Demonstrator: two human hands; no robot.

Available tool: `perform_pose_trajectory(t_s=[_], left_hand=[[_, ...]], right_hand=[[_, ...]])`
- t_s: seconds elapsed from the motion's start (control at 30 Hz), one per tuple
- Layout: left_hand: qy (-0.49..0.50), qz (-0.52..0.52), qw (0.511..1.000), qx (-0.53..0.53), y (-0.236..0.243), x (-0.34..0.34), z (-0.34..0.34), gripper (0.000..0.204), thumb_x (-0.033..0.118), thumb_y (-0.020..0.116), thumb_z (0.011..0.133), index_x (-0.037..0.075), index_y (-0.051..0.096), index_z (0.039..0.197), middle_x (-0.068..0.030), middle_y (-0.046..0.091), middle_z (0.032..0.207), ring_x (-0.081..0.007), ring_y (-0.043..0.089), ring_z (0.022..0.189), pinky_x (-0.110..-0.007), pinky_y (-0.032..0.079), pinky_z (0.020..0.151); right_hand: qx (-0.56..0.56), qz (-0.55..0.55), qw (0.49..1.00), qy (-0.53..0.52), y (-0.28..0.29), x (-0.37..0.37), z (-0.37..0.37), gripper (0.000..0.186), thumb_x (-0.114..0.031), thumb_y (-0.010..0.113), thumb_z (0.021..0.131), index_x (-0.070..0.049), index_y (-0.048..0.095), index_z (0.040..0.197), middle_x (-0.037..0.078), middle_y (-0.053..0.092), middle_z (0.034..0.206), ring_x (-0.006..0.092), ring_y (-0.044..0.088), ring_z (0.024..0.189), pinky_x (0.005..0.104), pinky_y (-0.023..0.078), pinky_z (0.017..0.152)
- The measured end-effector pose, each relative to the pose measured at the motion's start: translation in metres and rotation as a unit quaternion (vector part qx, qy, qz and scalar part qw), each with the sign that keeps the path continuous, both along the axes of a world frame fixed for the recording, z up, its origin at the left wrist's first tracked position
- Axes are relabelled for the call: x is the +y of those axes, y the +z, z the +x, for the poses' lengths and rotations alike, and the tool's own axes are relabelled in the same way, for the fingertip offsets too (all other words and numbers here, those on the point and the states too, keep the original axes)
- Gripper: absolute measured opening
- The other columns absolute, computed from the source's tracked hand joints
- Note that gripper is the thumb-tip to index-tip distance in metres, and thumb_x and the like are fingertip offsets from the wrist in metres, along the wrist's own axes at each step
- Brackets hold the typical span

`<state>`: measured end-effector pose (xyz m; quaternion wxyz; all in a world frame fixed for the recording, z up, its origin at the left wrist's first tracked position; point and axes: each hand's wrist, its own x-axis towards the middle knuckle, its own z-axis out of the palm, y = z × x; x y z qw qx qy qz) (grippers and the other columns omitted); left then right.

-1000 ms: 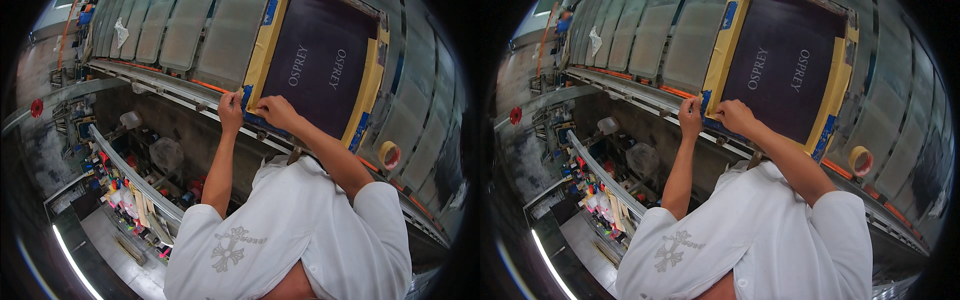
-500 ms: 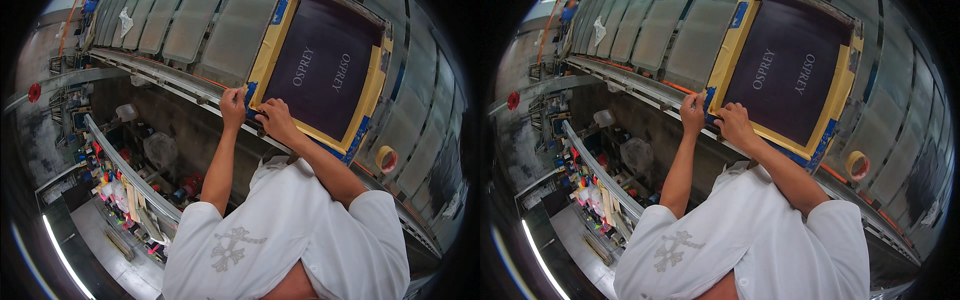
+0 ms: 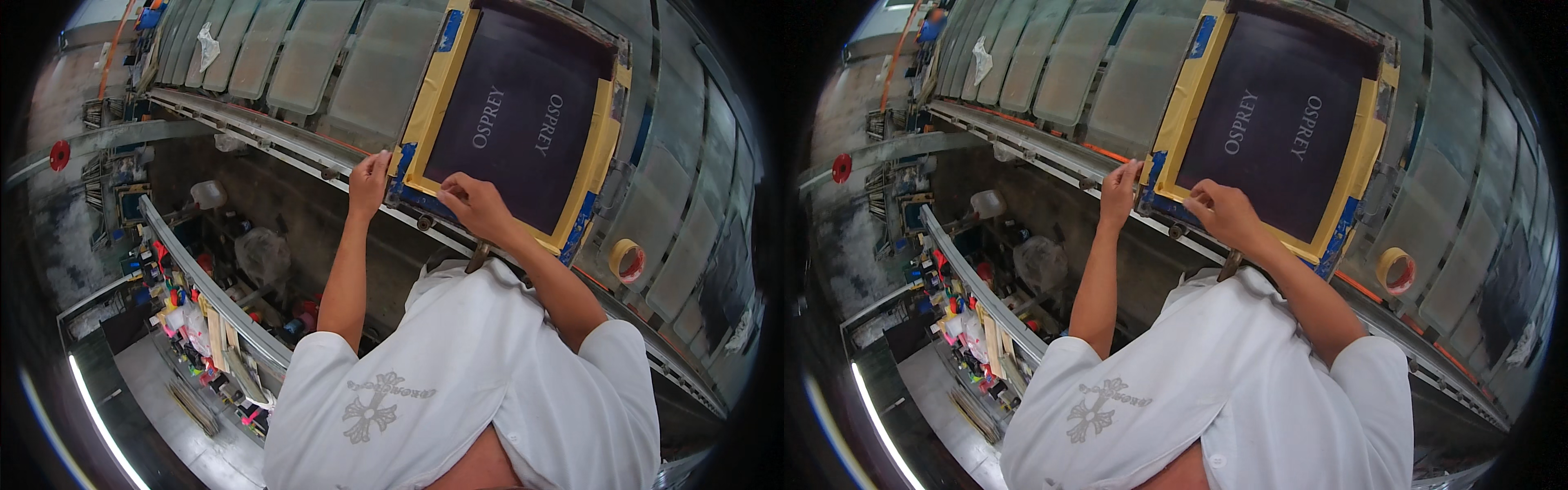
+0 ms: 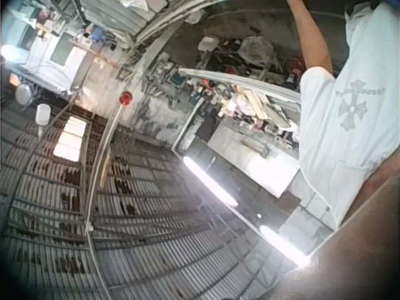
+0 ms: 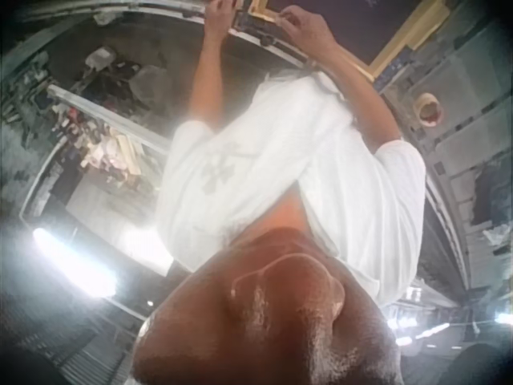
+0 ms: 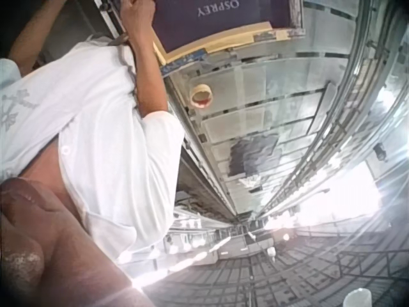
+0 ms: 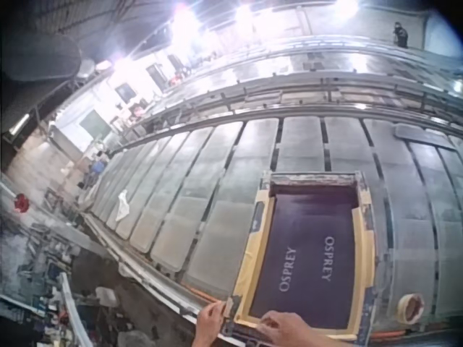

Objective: The person secures a purple Osprey screen with blue tape, then moves to a workbench to mix a white liquid from a can into a measuring cup using a spatula. The person pours a clear liquid from a bottle into the mixture and stirs it.

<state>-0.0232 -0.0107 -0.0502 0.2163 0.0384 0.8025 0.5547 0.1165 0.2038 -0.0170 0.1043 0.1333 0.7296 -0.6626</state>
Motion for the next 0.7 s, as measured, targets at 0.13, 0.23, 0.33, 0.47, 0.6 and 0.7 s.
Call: perform_pose_trajectory(t_s=[0.13,0.23,0.33,0.47,0.6,0.7], left_hand=[[-0.138,-0.314,0.91,0.231,0.048,0.034,0.014,0.053,0.044,0.077,0.081,0.001,0.069,0.11,-0.0146,0.067,0.096,-0.0306,0.066,0.093,-0.04,0.052,0.082],[-0.156,-0.403,0.867,0.248,0.055,0.046,0.02,0.058,0.042,0.083,0.072,0.003,0.066,0.112,-0.016,0.066,0.101,-0.0345,0.065,0.099,-0.046,0.053,0.083],[-0.153,-0.425,0.858,0.245,0.051,0.048,0.022,0.055,0.037,0.083,0.073,0.002,0.066,0.112,-0.0174,0.067,0.104,-0.0359,0.066,0.099,-0.047,0.052,0.085],[-0.189,-0.387,0.864,0.26,0.042,0.038,0.012,0.052,0.03,0.083,0.073,0.0,0.069,0.113,-0.0165,0.07,0.092,-0.0351,0.068,0.086,-0.043,0.054,0.08],[-0.165,-0.276,0.935,0.153,0.038,0.016,-0.003,0.045,0.024,0.08,0.08,-0.001,0.07,0.117,-0.0137,0.072,0.08,-0.0244,0.07,0.072,-0.034,0.055,0.072],[-0.113,-0.148,0.979,0.08,0.019,-0.007,-0.002,0.036,0.023,0.074,0.089,-0.001,0.07,0.117,-0.0144,0.072,0.082,-0.0174,0.07,0.076,-0.029,0.053,0.072]], right_hand=[[0.09,0.147,0.985,0.029,-0.014,0.0,0.018,0.032,-0.022,0.072,0.087,-0.003,0.067,0.113,0.016,0.066,0.098,0.0334,0.062,0.097,0.0434,0.049,0.088],[0.156,0.207,0.965,0.033,-0.014,-0.017,0.012,0.04,-0.022,0.073,0.086,-0.004,0.064,0.121,0.016,0.064,0.107,0.0334,0.059,0.102,0.0437,0.047,0.092],[0.16,0.226,0.959,0.057,-0.014,-0.034,-0.005,0.049,-0.023,0.075,0.085,-0.005,0.06,0.128,0.015,0.061,0.111,0.0333,0.057,0.104,0.0433,0.046,0.094],[0.15,0.228,0.961,0.049,-0.025,-0.043,-0.014,0.045,-0.023,0.077,0.084,-0.007,0.065,0.124,0.013,0.063,0.111,0.032,0.058,0.102,0.0423,0.047,0.092],[0.182,0.221,0.958,0.002,-0.029,-0.046,-0.01,0.037,-0.024,0.077,0.082,-0.008,0.07,0.114,0.01,0.063,0.108,0.0302,0.059,0.098,0.0417,0.047,0.087],[0.211,0.236,0.948,0.047,-0.029,-0.044,-0.007,0.039,-0.025,0.072,0.086,-0.007,0.067,0.121,0.011,0.063,0.111,0.0292,0.058,0.1,0.0414,0.046,0.087]])
